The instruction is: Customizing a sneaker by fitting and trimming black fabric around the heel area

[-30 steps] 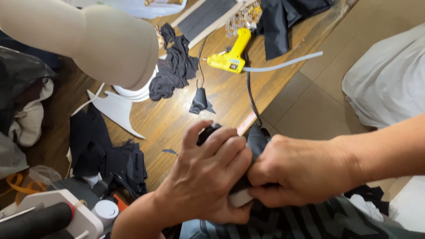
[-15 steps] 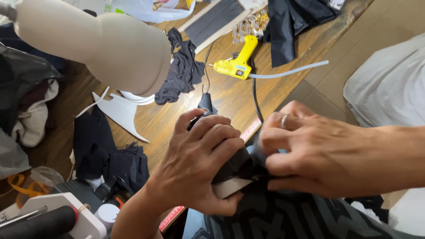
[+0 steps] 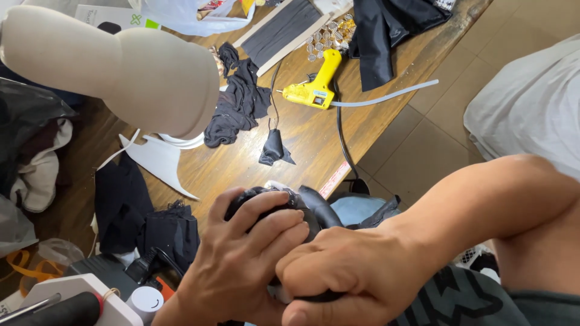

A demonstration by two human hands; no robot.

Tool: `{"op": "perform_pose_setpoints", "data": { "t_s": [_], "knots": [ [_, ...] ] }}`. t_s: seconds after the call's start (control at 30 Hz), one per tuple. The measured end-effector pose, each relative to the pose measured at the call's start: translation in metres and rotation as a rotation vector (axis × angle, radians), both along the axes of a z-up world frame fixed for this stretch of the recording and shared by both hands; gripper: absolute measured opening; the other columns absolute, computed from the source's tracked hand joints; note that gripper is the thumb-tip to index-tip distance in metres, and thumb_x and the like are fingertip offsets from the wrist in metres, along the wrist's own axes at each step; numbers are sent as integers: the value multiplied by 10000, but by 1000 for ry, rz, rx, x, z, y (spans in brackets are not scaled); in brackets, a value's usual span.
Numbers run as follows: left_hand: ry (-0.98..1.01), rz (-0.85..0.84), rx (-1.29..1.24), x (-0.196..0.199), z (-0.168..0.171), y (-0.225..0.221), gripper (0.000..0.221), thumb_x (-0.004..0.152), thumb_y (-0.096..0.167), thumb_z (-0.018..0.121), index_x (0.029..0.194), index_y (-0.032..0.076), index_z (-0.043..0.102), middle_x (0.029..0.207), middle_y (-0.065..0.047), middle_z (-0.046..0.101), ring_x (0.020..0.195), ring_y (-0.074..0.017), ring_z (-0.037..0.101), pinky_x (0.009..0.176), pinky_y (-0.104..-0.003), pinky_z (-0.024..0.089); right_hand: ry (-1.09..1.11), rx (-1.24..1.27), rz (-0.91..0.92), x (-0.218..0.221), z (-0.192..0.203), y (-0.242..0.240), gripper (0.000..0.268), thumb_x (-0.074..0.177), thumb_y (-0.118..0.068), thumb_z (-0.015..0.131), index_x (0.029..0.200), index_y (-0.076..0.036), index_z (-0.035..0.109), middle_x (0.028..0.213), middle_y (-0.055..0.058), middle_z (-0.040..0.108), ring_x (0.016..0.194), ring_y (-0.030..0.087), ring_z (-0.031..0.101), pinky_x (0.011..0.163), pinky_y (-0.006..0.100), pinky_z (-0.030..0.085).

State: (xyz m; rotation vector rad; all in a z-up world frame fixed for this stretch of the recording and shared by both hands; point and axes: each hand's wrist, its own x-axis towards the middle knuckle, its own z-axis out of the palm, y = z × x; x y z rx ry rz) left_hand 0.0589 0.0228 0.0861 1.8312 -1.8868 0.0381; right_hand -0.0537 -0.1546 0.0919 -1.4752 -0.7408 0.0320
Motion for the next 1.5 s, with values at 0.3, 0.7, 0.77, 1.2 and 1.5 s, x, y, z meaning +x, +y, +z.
{"op": "perform_pose_setpoints", "data": {
  "t_s": [0.3, 0.7, 0.77, 1.2, 1.5],
  "knots": [
    [-2, -1, -121, -12, -17, -8, 425, 873, 524, 541, 914, 118, 657, 1003, -5, 655, 1076, -276, 648, 968, -503, 372, 156, -78, -104, -20, -15, -22, 271, 1071, -206, 431, 864, -45, 502, 720, 97, 474, 610, 324, 471, 561, 363, 411],
    [38, -64, -113, -8, -22, -18, 339, 830, 434, 597, 902, 105, 638, 930, -34, 593, 1109, -293, 637, 887, -513, 400, 250, 345, -247, -45, -54, -35, 212, 1090, -116, 411, 1000, 51, 504, 655, 100, 355, 520, 217, 317, 489, 346, 364],
    [36, -16, -131, -9, -24, -19, 313, 826, 413, 596, 885, 107, 632, 934, -37, 596, 1113, -289, 632, 892, -513, 415, 280, 439, -247, -57, -72, -39, 222, 1114, -123, 447, 1174, 79, 514, 708, 103, 390, 541, 213, 330, 511, 370, 378],
    [34, 22, -184, 2, -29, -20, 322, 855, 434, 577, 897, 116, 612, 981, -37, 618, 1093, -281, 612, 814, -517, 437, 398, 580, -345, -48, -54, -33, 259, 1168, -242, 561, 1411, -211, 646, 736, 33, 331, 601, 143, 221, 539, 345, 338],
    [-19, 138, -228, 11, -26, -3, 783, 831, 803, 513, 1037, 59, 648, 1086, -80, 654, 1093, -302, 643, 834, -455, 396, 300, -284, -635, -28, -38, -60, 216, 779, -221, 606, 658, -47, 559, 902, 173, 738, 785, 219, 740, 807, 295, 607]
  ]
}}
